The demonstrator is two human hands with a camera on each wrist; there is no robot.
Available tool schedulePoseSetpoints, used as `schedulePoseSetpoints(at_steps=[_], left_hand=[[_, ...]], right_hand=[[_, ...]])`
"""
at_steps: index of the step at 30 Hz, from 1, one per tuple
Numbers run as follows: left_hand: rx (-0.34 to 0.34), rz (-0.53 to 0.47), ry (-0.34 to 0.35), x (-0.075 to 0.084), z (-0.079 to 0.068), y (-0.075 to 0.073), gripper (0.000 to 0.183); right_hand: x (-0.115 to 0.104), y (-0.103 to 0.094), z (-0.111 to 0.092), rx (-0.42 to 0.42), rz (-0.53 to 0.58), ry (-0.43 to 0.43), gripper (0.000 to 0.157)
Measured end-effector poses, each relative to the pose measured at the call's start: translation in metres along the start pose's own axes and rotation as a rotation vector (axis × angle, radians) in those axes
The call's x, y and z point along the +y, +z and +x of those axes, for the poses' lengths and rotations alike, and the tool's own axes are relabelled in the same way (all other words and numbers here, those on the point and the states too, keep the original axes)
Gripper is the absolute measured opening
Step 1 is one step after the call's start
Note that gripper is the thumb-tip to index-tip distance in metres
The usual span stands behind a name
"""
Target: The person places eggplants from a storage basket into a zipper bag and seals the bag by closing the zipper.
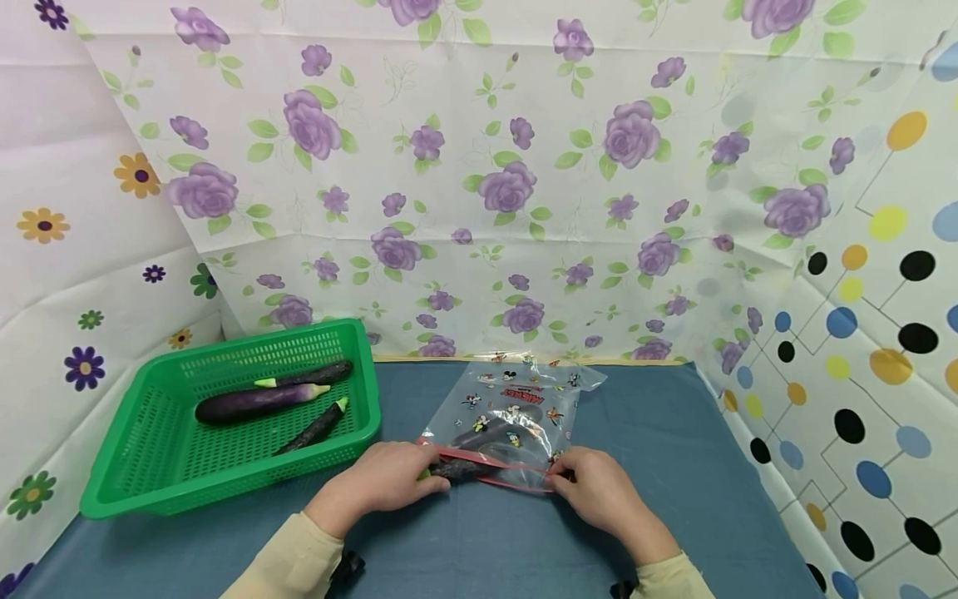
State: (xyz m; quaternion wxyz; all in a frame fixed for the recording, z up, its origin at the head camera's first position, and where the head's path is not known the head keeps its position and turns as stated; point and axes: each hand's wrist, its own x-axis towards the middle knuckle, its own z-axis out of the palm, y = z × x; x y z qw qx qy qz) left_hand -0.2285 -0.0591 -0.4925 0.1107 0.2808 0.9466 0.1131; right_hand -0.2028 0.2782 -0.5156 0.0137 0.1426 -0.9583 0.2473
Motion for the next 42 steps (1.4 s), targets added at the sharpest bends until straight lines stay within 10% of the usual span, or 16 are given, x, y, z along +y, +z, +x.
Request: schedulePoseSetpoints(at_steps=[26,42], left_hand=[[-0.049,-0.044,-0.012,0.0008,0.0009,-0.0013,0.007],[0.005,0.033,0.002,0.0017,0.001,0.0012,0.028]], right_hand=[[0.0005,0.0,-0.0021,-0.003,0.002,0.013,0.013],[0.0004,-0.0006,-0.0013,-0.006,0.007,0.014,0.013]])
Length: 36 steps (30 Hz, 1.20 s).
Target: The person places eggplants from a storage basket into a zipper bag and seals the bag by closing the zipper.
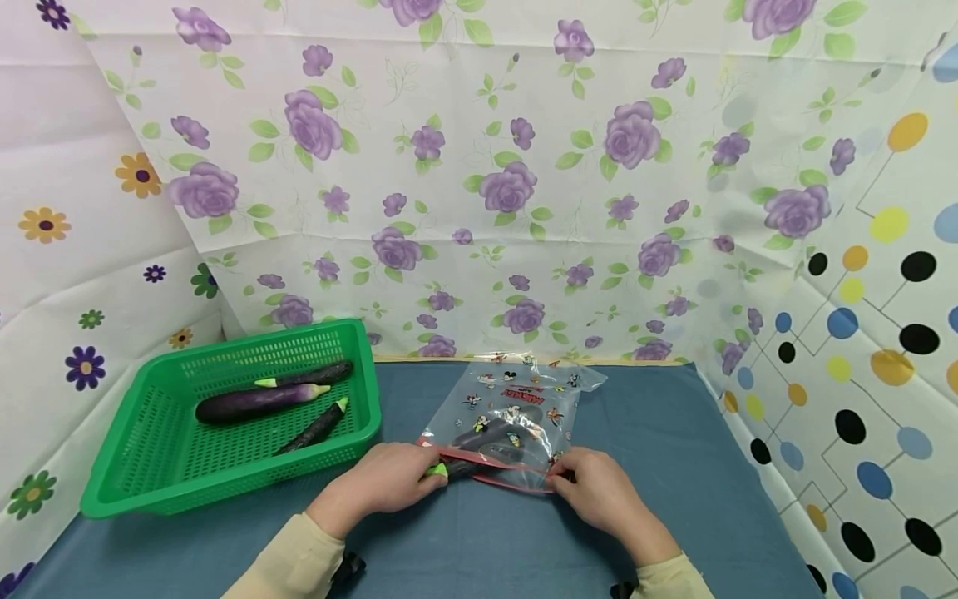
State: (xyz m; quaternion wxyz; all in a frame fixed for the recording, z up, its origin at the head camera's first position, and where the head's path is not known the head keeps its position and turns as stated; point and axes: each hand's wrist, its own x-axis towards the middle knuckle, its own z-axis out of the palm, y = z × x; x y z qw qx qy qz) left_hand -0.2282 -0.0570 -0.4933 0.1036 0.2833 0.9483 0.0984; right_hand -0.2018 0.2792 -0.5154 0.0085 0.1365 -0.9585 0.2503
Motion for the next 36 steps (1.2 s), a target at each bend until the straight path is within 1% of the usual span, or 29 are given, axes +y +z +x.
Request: schedulePoseSetpoints(at_steps=[4,10,19,26,29,33,36], left_hand=[[0.029,0.012,-0.009,-0.0007,0.001,0.0014,0.03],[0.057,0.013,-0.005,-0.0011,0.0024,0.0022,0.033],[0.11,0.022,0.041,-0.0053,0.0047,0.0043,0.03],[0.16,0.035,0.079,-0.0071,0.0055,0.0064,0.041],[0.177,0.045,0.083,-0.0069,0.0056,0.0074,0.042],[0.169,0.049,0.068,-0.0055,0.006,0.0087,0.042],[0.144,0.016,0.052,-0.0035,0.0065,0.009,0.043]], right_hand=[[-0.0001,0.0,0.0006,0.002,-0.003,-0.002,0.013],[-0.0008,-0.0006,0.0008,0.005,-0.004,-0.007,0.014],[0.0002,0.0001,0.0025,0.005,-0.001,-0.015,0.015],[-0.0004,-0.0003,0.0018,0.005,-0.004,-0.015,0.014],[-0.0003,-0.0001,0.0014,0.006,-0.009,-0.017,0.014],[0.0004,0.0003,0.0013,0.008,-0.013,-0.018,0.014],[0.0008,0.0006,0.0014,0.011,-0.012,-0.019,0.014]])
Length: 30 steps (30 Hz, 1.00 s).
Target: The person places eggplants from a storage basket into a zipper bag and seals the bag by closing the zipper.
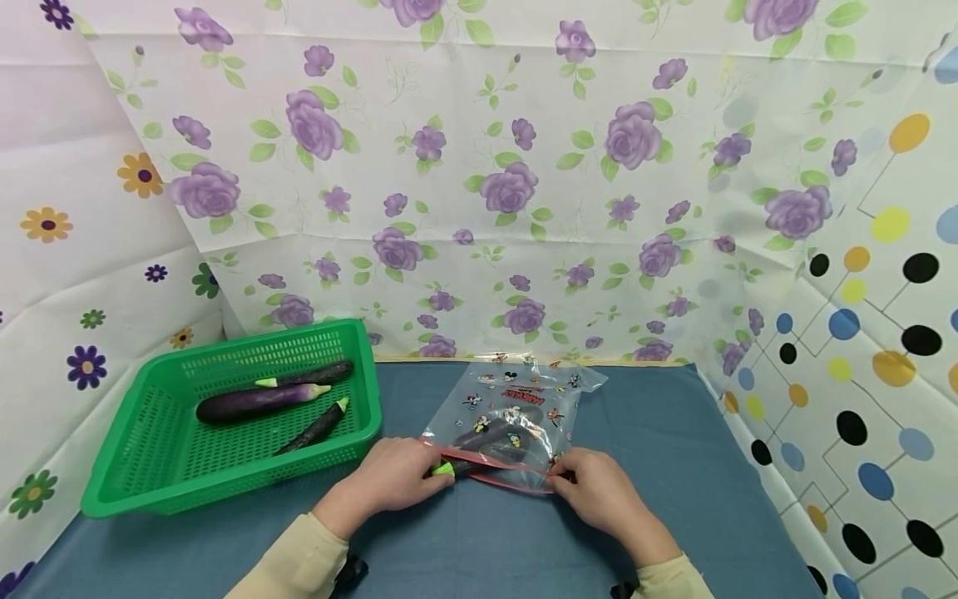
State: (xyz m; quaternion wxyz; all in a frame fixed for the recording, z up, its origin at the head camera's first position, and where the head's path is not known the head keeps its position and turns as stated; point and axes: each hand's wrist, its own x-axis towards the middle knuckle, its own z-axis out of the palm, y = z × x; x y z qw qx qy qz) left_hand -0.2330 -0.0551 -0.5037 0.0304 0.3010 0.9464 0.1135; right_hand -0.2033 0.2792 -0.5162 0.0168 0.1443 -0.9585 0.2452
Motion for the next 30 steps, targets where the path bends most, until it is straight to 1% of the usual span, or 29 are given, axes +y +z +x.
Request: schedulePoseSetpoints(at_steps=[4,8,12,17,20,23,25,30], left_hand=[[-0.038,-0.093,-0.032,0.002,0.001,0.001,0.046],[-0.057,-0.189,-0.067,0.003,0.002,0.004,0.049],[-0.093,-0.317,-0.102,0.003,0.001,0.007,0.051],[-0.15,-0.433,-0.125,0.004,0.001,0.009,0.056],[-0.156,-0.49,-0.134,0.006,0.001,0.01,0.057],[-0.151,-0.526,-0.139,0.009,0.002,0.012,0.058],[-0.139,-0.532,-0.147,0.01,0.002,0.012,0.059],[-0.099,-0.503,-0.176,0.011,0.001,0.012,0.059]], right_hand=[[0.0,0.001,0.0,0.002,0.003,-0.001,0.014],[0.0,0.001,0.0,0.002,0.003,-0.004,0.014],[0.0,0.001,0.0,0.002,0.001,-0.01,0.014],[0.0,0.001,0.0,0.002,0.001,-0.01,0.014],[0.0,0.001,0.0,0.003,0.002,-0.011,0.015],[0.001,0.001,0.0,0.003,0.003,-0.01,0.015],[0.001,0.001,0.0,0.003,0.004,-0.011,0.014],[0.002,0.002,0.0,0.004,0.005,-0.015,0.013]])
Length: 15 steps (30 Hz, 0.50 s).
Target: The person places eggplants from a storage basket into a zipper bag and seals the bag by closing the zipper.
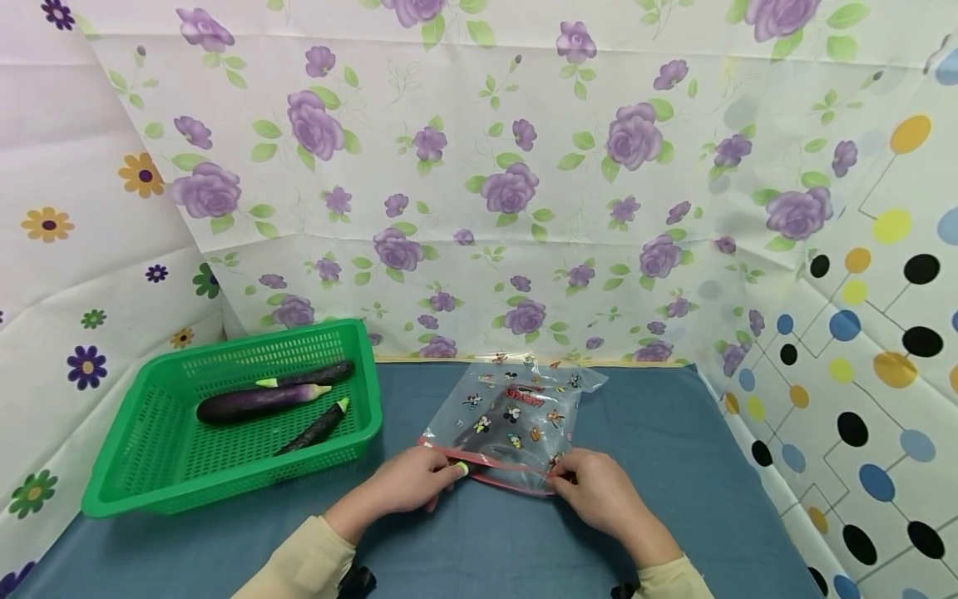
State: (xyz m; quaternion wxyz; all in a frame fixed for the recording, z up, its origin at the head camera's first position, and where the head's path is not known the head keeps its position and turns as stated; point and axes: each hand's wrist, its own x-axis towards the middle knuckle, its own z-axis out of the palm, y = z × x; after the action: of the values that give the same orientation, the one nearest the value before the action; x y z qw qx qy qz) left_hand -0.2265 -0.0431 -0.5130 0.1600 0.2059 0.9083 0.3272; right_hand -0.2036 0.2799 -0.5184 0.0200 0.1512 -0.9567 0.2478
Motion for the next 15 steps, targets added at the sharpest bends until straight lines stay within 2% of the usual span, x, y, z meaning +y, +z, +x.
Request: schedulePoseSetpoints(at_steps=[15], left_hand=[[0.113,0.167,-0.03,0.0028,-0.0004,0.0014,0.052]], right_hand=[[-0.0002,-0.0001,0.0002,-0.009,0.005,0.004,0.012]])
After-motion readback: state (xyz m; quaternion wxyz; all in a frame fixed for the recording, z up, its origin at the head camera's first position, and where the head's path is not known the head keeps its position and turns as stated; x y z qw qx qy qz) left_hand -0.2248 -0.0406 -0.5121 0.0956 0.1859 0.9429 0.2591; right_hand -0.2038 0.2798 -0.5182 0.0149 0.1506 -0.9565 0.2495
